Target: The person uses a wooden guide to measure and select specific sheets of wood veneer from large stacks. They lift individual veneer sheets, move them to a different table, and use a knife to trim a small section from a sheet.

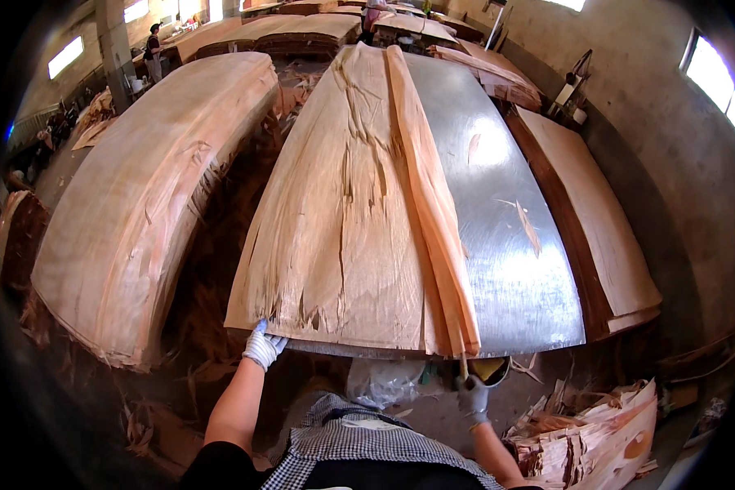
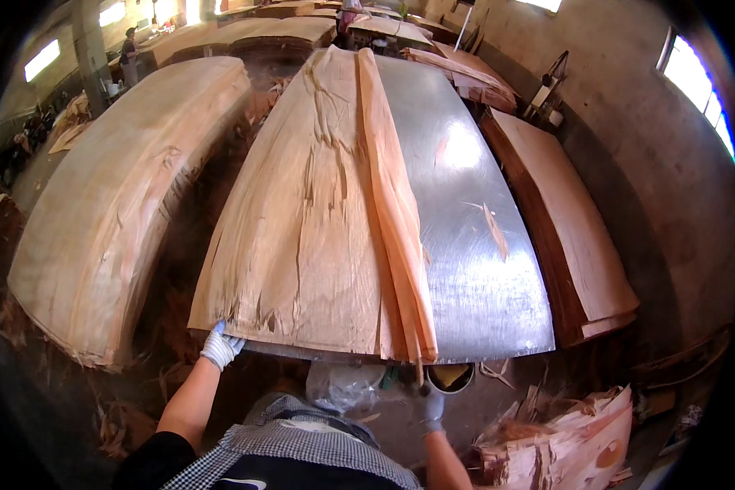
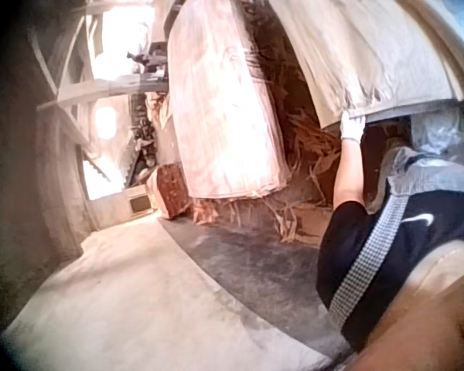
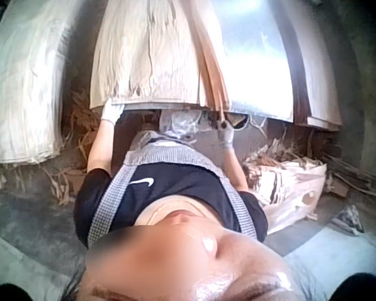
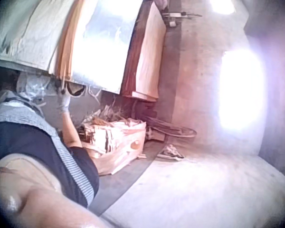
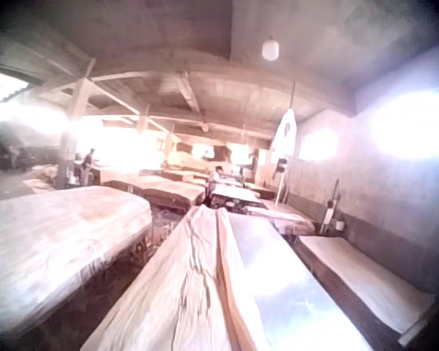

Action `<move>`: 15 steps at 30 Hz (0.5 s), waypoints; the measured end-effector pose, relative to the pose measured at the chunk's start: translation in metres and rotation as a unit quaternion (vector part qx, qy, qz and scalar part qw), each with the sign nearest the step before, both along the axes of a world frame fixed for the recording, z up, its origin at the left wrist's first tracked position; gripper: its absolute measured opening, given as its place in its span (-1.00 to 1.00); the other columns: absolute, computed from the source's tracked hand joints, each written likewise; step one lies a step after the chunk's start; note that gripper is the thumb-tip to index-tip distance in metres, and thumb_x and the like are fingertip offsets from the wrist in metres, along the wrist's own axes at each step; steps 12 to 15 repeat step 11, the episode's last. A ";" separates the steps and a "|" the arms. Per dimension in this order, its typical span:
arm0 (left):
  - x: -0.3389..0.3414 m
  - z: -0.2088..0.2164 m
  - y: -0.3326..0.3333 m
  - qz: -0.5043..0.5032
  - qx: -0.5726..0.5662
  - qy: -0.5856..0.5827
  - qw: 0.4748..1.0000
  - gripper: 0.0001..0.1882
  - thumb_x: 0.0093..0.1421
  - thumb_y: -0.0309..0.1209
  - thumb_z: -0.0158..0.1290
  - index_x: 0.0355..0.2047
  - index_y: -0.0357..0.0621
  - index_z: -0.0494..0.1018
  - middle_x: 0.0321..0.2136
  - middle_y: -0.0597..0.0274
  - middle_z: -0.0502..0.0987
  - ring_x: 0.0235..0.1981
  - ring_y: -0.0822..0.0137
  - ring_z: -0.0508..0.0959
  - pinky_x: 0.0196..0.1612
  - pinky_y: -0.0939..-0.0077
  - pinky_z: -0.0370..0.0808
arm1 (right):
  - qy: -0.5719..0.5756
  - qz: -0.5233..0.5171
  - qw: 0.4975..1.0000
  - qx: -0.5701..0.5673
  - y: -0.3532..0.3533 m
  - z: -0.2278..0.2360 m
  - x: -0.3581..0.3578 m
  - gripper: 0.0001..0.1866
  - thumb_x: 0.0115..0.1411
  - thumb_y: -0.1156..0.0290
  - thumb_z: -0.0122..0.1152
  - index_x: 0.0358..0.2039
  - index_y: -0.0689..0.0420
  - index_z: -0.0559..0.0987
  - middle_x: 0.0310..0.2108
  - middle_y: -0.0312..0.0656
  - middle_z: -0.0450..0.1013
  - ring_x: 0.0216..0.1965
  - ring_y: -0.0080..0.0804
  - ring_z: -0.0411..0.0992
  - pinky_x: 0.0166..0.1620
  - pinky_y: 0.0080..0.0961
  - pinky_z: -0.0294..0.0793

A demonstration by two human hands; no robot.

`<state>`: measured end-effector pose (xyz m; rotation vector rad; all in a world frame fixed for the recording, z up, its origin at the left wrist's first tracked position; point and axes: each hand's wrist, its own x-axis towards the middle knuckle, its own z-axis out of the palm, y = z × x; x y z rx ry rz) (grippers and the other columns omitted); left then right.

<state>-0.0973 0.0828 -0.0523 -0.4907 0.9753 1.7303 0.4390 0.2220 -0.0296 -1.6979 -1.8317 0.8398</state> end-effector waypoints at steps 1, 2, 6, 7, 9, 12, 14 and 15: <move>0.004 -0.001 -0.002 0.003 -0.009 -0.009 1.000 -0.50 0.16 -0.08 -0.05 0.06 0.02 0.23 0.12 0.21 0.24 0.15 0.10 0.20 0.15 0.01 0.13 | 0.071 -0.024 0.997 -0.030 -0.021 -0.006 -0.007 -0.89 0.07 0.38 0.22 -0.48 0.14 0.51 -0.78 -0.39 0.27 -0.82 -0.66 0.17 -0.76 -0.62 0.11; 0.007 -0.003 -0.002 0.010 -0.022 -0.012 1.000 -0.51 0.17 -0.08 -0.06 0.06 0.01 0.23 0.11 0.21 0.24 0.14 0.10 0.21 0.15 0.00 0.14 | 0.141 -0.047 0.987 -0.057 -0.044 -0.005 -0.022 -0.89 0.06 0.40 0.22 -0.50 0.14 0.52 -0.79 -0.39 0.26 -0.84 -0.65 0.15 -0.78 -0.61 0.10; 0.000 -0.002 -0.002 0.018 -0.058 -0.007 0.998 -0.53 0.19 -0.10 -0.09 0.04 -0.04 0.24 0.10 0.17 0.26 0.12 0.07 0.24 0.13 0.00 0.20 | 0.299 -0.082 0.917 -0.252 -0.032 0.088 -0.080 -0.89 0.04 0.40 0.23 -0.51 0.12 0.49 -0.80 -0.41 0.23 -0.87 -0.64 0.14 -0.80 -0.63 0.07; -0.001 -0.001 -0.003 0.018 -0.065 -0.006 0.998 -0.53 0.19 -0.10 -0.10 0.04 -0.05 0.24 0.09 0.16 0.26 0.11 0.06 0.25 0.12 0.01 0.22 | 0.311 -0.080 0.914 -0.247 -0.016 0.117 -0.085 -0.87 0.04 0.39 0.23 -0.54 0.11 0.47 -0.80 -0.41 0.23 -0.87 -0.63 0.14 -0.81 -0.62 0.09; 0.000 0.005 0.004 0.003 -0.053 0.001 0.999 -0.53 0.20 -0.10 -0.10 0.04 -0.08 0.23 0.10 0.13 0.25 0.10 0.04 0.26 0.11 0.01 0.24 | 0.353 -0.075 0.893 -0.268 0.007 0.144 -0.069 -0.81 0.06 0.33 0.21 -0.52 0.15 0.44 -0.75 -0.34 0.28 -0.83 -0.58 0.18 -0.77 -0.60 0.15; -0.001 0.010 0.016 -0.010 -0.039 0.004 0.999 -0.52 0.20 -0.10 -0.11 0.04 -0.09 0.23 0.10 0.11 0.25 0.09 0.03 0.26 0.10 0.01 0.26 | 0.385 -0.072 0.874 -0.289 0.029 0.135 -0.043 -0.76 0.07 0.28 0.19 -0.48 0.20 0.44 -0.69 -0.27 0.34 -0.78 -0.54 0.22 -0.73 -0.58 0.21; -0.001 0.010 0.016 -0.010 -0.039 0.004 0.999 -0.52 0.20 -0.10 -0.11 0.04 -0.09 0.23 0.10 0.11 0.25 0.09 0.03 0.26 0.10 0.01 0.26 | 0.385 -0.072 0.874 -0.289 0.029 0.135 -0.043 -0.76 0.07 0.28 0.19 -0.48 0.20 0.44 -0.69 -0.27 0.34 -0.78 -0.54 0.22 -0.73 -0.58 0.21; -0.001 0.010 0.016 -0.010 -0.039 0.004 0.999 -0.52 0.20 -0.10 -0.11 0.04 -0.09 0.23 0.10 0.11 0.25 0.09 0.03 0.26 0.10 0.01 0.26 | 0.385 -0.072 0.874 -0.289 0.029 0.135 -0.043 -0.76 0.07 0.28 0.19 -0.48 0.20 0.44 -0.69 -0.27 0.34 -0.78 -0.54 0.22 -0.73 -0.58 0.21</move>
